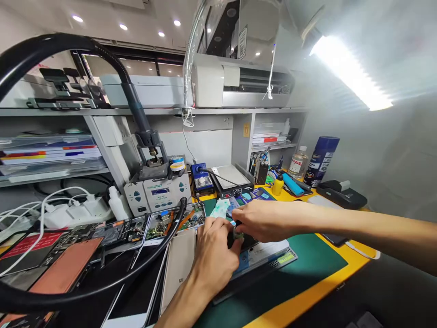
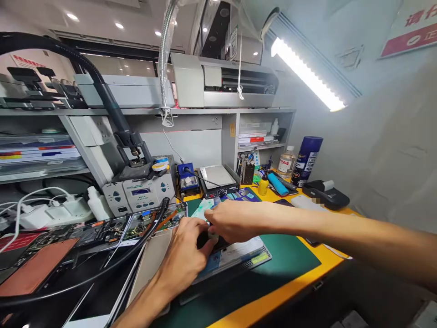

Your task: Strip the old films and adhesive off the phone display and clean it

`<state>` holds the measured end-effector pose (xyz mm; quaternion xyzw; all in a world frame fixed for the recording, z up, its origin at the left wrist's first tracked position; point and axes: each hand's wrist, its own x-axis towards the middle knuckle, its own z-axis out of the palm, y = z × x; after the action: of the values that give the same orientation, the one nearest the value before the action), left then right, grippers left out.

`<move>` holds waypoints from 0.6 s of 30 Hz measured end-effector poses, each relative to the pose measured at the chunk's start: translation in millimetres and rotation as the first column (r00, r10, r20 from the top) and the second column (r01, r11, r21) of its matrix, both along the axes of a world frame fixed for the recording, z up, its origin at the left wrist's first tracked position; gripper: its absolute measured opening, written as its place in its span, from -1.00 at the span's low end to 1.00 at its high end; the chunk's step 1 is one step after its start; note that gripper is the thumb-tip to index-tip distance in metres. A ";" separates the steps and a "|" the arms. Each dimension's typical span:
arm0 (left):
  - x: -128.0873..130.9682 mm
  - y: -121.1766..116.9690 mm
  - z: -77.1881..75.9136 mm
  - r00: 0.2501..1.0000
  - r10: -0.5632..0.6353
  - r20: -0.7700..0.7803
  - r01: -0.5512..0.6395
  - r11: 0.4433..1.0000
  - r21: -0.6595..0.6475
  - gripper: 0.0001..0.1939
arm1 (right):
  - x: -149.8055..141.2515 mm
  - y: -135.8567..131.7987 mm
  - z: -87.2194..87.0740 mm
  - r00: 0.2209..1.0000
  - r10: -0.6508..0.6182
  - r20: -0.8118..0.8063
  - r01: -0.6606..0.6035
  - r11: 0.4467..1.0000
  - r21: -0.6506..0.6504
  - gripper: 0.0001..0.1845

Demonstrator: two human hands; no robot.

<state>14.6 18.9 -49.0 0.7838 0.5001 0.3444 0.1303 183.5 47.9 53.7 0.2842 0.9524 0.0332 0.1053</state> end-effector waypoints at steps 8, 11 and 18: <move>-2.0 3.8 -4.0 1.000 -0.029 -0.011 0.030 0.995 0.091 -0.93 | 8.7 0.8 -21.2 0.967 -0.081 -0.242 0.059 0.994 -0.096 -0.82; -2.8 5.9 -7.3 0.999 -0.047 -0.013 0.049 0.989 0.138 -0.91 | 11.9 -4.7 -19.3 0.921 -0.176 -0.347 0.130 0.980 -0.151 -0.79; -8.7 4.1 0.4 0.991 -0.035 0.129 -0.008 0.949 0.317 -0.54 | 75.0 0.2 33.5 0.677 -0.462 -0.573 0.353 0.887 -0.298 -0.61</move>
<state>5.9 23.1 -48.7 0.7733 0.4230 0.4708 0.0386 258.6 48.1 87.2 0.4746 0.8430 -0.1656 -0.1916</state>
